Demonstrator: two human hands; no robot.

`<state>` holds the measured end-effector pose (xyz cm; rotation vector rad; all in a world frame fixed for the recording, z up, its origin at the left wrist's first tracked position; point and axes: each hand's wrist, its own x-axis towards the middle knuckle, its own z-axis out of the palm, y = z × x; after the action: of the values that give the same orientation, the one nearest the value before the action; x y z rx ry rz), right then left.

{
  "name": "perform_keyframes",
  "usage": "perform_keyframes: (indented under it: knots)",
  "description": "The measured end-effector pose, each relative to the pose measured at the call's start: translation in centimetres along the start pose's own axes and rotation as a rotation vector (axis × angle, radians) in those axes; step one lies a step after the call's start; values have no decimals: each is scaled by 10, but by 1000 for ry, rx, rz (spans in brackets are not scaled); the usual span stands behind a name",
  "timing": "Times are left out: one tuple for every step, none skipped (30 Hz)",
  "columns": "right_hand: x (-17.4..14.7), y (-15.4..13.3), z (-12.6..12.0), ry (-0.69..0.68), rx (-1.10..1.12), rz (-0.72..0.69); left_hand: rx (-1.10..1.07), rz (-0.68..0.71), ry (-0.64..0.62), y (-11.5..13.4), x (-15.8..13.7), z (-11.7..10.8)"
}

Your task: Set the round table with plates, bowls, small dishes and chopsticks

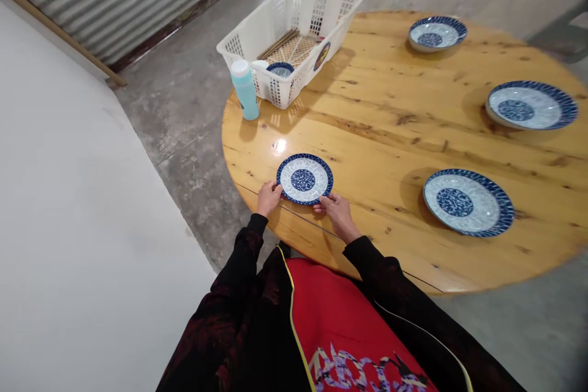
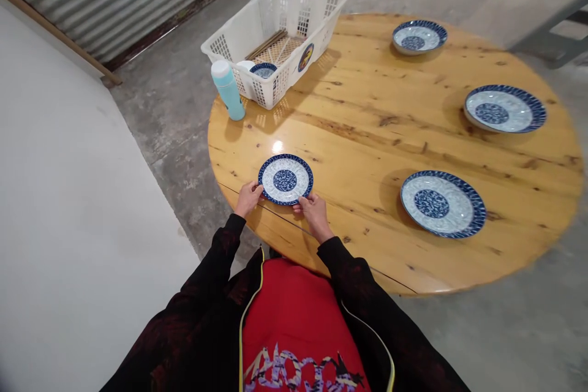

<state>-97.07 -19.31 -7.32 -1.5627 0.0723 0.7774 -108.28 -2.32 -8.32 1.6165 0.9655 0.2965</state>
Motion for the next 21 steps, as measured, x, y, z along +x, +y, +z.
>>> perform_keyframes:
  knots:
    - [-1, -1, 0, 4, -3, -2, -1, -4, 2, -1, 0, 1]
    - [-1, -1, 1, 8, -6, -3, -2, -9, 6, -1, 2, 1]
    - [0, -2, 2, 13, -10, -5, -2, -13, 13, -2, 3, 2]
    - [0, -4, 4, 16, -15, -5, -2, -14, 20, -2, 5, 3]
    - [2, -5, 5, 17, -19, -6, -3, -15, 26, -3, 8, 3]
    - [3, -6, 7, 18, -23, -6, -4, -14, 30, -3, 11, 3]
    - [4, -8, 9, 18, -26, -7, -8, -13, 33, -3, 13, 3]
    - [6, -9, 10, 19, -30, -7, -12, -11, 35, -2, 16, 3]
    - [7, -11, 12, 20, -33, -9, -17, -9, 35, -2, 17, 2]
    - [8, -12, 13, 22, -36, -11, -22, -8, 35, -2, 19, 2]
    - [8, -13, 14, 24, -39, -14, -29, -5, 33, -1, 20, 1]
    - [9, -13, 15, 26, -41, -16, -37, -3, 30, -1, 21, 0]
    - [9, -14, 15, 28, -42, -19, -46, -1, 28, 0, 21, 0]
    - [8, -14, 15, 30, -43, -20, -53, 0, 24, 0, 21, -1]
    - [8, -14, 16, 32, -42, -21, -62, -2, 19, 1, 21, -1]
    - [8, -15, 15, 34, -40, -22, -70, -6, 13, 2, 21, -2]
    - [8, -15, 15, 34, -38, -21, -79, -11, 4, 2, 21, -3]
    - [7, -15, 14, 35, -34, -19, -90, -19, -8, 3, 21, -4]
    - [7, -15, 13, 37, -31, -16, -100, -30, -21, 3, 21, -5]
    - [7, -14, 10, 39, -28, -12, -108, -43, -32, 3, 21, -7]
    - [7, -13, 8, 42, -24, -8, -119, -55, -41, 3, 22, -10]
